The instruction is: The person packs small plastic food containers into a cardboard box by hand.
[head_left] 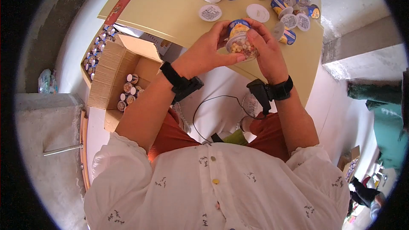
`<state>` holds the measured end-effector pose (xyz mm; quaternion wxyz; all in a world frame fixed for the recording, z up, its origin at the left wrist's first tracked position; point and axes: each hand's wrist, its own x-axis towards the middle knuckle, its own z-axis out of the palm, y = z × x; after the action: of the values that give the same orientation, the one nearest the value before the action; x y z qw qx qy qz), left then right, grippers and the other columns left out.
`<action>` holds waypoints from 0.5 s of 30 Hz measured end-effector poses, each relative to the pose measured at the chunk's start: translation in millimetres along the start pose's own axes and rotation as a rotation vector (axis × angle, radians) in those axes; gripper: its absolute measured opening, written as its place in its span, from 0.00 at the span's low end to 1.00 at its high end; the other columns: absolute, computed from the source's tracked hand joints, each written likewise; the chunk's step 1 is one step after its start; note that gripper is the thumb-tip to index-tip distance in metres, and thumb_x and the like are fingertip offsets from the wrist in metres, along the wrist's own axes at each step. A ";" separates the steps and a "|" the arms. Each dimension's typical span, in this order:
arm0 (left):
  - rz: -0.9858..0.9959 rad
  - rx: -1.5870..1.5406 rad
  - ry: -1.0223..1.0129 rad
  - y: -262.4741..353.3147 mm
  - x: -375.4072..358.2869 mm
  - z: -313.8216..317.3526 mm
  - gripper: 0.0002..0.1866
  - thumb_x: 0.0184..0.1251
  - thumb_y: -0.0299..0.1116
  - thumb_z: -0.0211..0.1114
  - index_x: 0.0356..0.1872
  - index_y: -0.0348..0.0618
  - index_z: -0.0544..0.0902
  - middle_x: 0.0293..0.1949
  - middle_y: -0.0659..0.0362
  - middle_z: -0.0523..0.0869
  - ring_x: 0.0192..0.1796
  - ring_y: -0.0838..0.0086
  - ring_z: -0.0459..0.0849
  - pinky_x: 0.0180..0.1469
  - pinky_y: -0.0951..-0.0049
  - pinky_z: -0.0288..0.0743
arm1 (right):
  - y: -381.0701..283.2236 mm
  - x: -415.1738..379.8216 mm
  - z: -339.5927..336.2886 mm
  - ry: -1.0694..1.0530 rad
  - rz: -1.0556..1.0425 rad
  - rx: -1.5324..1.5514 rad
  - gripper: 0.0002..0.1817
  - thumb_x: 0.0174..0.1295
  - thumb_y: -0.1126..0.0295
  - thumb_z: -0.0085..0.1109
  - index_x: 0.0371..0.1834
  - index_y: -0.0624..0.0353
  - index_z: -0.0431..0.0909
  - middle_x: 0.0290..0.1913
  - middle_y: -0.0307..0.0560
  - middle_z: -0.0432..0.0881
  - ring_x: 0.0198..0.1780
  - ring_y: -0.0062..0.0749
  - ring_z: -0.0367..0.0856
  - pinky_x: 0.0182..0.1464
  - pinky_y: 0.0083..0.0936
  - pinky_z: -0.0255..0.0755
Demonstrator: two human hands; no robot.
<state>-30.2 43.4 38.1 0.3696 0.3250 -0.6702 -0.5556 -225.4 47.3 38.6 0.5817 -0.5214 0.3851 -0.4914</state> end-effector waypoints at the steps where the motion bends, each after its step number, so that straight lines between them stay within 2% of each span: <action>1: -0.017 -0.003 0.015 -1.8 -0.5 -0.3 0.47 0.58 0.36 0.77 0.71 0.30 0.55 0.66 0.49 0.69 0.67 0.68 0.71 0.70 0.67 0.65 | 0.1 0.4 0.7 0.002 0.016 -0.008 0.26 0.72 0.57 0.55 0.66 0.62 0.70 0.54 0.45 0.79 0.54 0.25 0.76 0.59 0.22 0.69; 2: -0.036 -0.005 0.033 -3.1 -0.2 -0.8 0.47 0.59 0.38 0.76 0.70 0.29 0.56 0.65 0.49 0.71 0.66 0.68 0.73 0.68 0.68 0.67 | -1.1 -1.4 1.8 -0.012 0.018 -0.005 0.26 0.72 0.57 0.55 0.66 0.62 0.70 0.54 0.45 0.79 0.54 0.25 0.76 0.59 0.22 0.69; 4: -0.041 -0.051 0.070 -2.0 3.2 -1.6 0.46 0.59 0.40 0.76 0.69 0.28 0.57 0.63 0.49 0.72 0.64 0.69 0.75 0.67 0.69 0.69 | -3.8 -4.2 6.1 0.004 -0.255 -0.422 0.27 0.74 0.58 0.50 0.70 0.62 0.66 0.58 0.47 0.77 0.56 0.27 0.76 0.60 0.21 0.68; 5: -0.042 -0.102 0.094 -1.2 3.0 -2.6 0.46 0.59 0.43 0.76 0.68 0.27 0.59 0.62 0.49 0.74 0.62 0.69 0.76 0.65 0.69 0.71 | 9.1 0.8 -2.6 -0.110 -0.138 -0.067 0.29 0.73 0.59 0.50 0.72 0.63 0.63 0.61 0.49 0.75 0.60 0.29 0.75 0.62 0.24 0.68; 9: -0.031 -0.083 0.212 6.0 -4.7 -3.0 0.46 0.57 0.46 0.77 0.66 0.27 0.62 0.58 0.48 0.78 0.59 0.68 0.79 0.62 0.70 0.74 | -0.9 -9.3 10.6 -0.119 -0.068 0.003 0.29 0.72 0.61 0.51 0.72 0.65 0.62 0.62 0.50 0.75 0.60 0.31 0.75 0.63 0.26 0.68; 12: -0.020 0.005 0.180 11.8 -8.3 0.5 0.46 0.56 0.48 0.77 0.64 0.25 0.63 0.57 0.44 0.79 0.59 0.66 0.80 0.62 0.69 0.74 | 0.3 -10.4 6.2 -0.067 -0.079 -0.086 0.30 0.70 0.63 0.53 0.72 0.67 0.62 0.62 0.51 0.75 0.60 0.34 0.76 0.62 0.28 0.70; 14: 0.052 0.036 0.182 19.5 -13.1 0.4 0.45 0.56 0.49 0.77 0.62 0.24 0.65 0.55 0.42 0.80 0.59 0.63 0.80 0.62 0.68 0.74 | -10.9 -13.5 14.4 -0.048 -0.114 0.005 0.29 0.70 0.63 0.55 0.69 0.68 0.65 0.61 0.51 0.75 0.59 0.35 0.77 0.62 0.28 0.70; 15: 0.072 0.041 0.200 24.2 -17.2 -0.4 0.46 0.55 0.52 0.77 0.61 0.23 0.65 0.56 0.41 0.80 0.59 0.61 0.80 0.63 0.68 0.73 | -5.4 -10.7 11.4 -0.016 -0.117 0.025 0.25 0.71 0.63 0.54 0.65 0.68 0.69 0.59 0.49 0.77 0.58 0.34 0.78 0.62 0.29 0.70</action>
<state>-21.6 61.9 59.7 0.4475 0.3619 -0.6526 -0.4929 -217.8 60.4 45.0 0.5616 -0.5397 0.3428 -0.5252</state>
